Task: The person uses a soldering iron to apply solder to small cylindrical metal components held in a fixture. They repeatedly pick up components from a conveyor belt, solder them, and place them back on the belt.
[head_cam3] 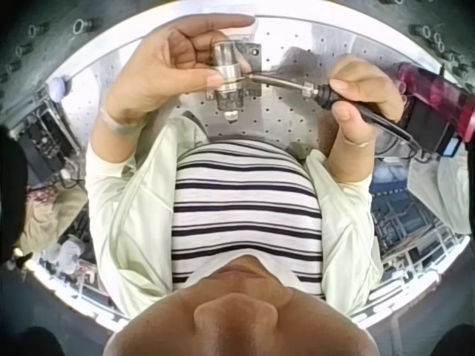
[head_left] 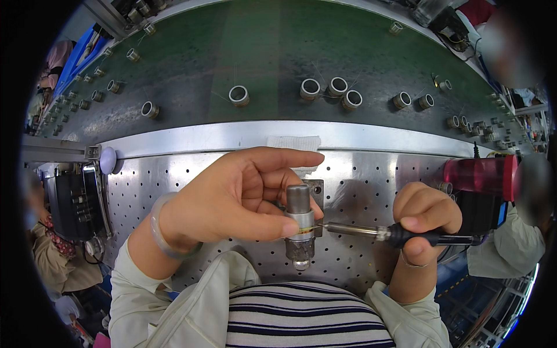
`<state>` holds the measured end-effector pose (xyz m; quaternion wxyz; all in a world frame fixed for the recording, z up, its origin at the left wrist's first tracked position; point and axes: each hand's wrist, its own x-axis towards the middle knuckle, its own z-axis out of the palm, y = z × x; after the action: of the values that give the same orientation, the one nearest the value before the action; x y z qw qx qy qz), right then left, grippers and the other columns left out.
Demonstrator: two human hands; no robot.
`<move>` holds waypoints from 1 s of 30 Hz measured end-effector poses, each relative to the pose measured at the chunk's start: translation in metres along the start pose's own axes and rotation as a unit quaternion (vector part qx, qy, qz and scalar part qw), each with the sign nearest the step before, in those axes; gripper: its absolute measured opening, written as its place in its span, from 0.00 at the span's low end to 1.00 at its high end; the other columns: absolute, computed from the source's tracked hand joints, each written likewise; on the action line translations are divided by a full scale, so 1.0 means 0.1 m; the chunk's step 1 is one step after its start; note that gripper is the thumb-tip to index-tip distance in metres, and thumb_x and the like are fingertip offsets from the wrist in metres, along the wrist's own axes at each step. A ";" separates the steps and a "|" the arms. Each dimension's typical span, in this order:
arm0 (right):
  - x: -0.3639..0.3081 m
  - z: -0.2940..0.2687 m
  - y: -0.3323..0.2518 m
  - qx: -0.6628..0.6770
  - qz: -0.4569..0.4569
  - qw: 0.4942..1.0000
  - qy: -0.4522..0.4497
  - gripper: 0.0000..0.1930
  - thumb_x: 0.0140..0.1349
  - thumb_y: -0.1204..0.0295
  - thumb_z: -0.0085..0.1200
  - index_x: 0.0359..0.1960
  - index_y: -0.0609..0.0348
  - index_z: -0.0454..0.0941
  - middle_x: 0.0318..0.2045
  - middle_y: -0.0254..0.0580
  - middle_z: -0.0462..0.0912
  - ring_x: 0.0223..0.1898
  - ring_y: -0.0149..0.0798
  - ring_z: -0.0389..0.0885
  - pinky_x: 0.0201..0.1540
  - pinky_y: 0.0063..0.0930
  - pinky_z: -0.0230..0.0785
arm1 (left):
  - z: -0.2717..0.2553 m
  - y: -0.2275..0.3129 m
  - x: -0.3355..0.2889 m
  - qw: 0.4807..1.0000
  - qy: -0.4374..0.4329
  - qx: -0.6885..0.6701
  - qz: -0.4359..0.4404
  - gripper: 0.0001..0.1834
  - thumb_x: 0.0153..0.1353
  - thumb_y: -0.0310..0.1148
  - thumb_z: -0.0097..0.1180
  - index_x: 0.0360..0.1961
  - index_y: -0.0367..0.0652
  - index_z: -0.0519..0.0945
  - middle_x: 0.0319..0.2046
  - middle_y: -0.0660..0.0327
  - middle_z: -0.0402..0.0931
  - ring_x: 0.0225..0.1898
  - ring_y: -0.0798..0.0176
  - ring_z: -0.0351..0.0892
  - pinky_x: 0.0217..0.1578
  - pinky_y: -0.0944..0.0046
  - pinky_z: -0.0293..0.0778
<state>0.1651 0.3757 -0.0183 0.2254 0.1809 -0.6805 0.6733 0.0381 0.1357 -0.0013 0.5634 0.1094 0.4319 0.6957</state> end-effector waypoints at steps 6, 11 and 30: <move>-0.02 0.11 -0.02 0.044 0.032 0.992 0.114 0.15 0.51 0.66 0.67 0.29 0.62 0.74 0.18 0.37 0.73 0.18 0.32 0.68 0.20 0.23 0.58 | -0.27 0.13 0.08 0.996 0.019 -0.006 0.090 0.34 0.51 0.19 0.61 0.61 0.35 0.65 0.42 0.54 0.78 0.42 0.66 0.77 0.46 0.70 0.72; 0.01 0.16 -0.04 0.024 0.049 0.987 0.148 0.16 0.50 0.66 0.68 0.27 0.62 0.73 0.18 0.37 0.72 0.18 0.31 0.67 0.19 0.22 0.56 | -0.90 0.61 -0.06 0.845 0.289 0.328 0.308 0.23 0.52 0.18 0.60 0.52 0.37 0.76 0.42 0.59 0.78 0.42 0.69 0.76 0.42 0.70 0.75; 0.03 0.16 -0.02 0.032 0.097 0.985 0.140 0.13 0.52 0.68 0.64 0.29 0.63 0.72 0.19 0.38 0.73 0.19 0.31 0.67 0.23 0.22 0.56 | -0.63 0.61 0.13 0.561 0.241 0.705 0.359 0.14 0.43 0.30 0.67 0.33 0.44 0.82 0.40 0.60 0.73 0.42 0.55 0.71 0.44 0.62 0.67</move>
<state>0.1630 0.3598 -0.0145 0.2458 0.0251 -0.6345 0.7324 -0.0484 0.1179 0.0002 -0.1150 0.4461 0.8299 0.3148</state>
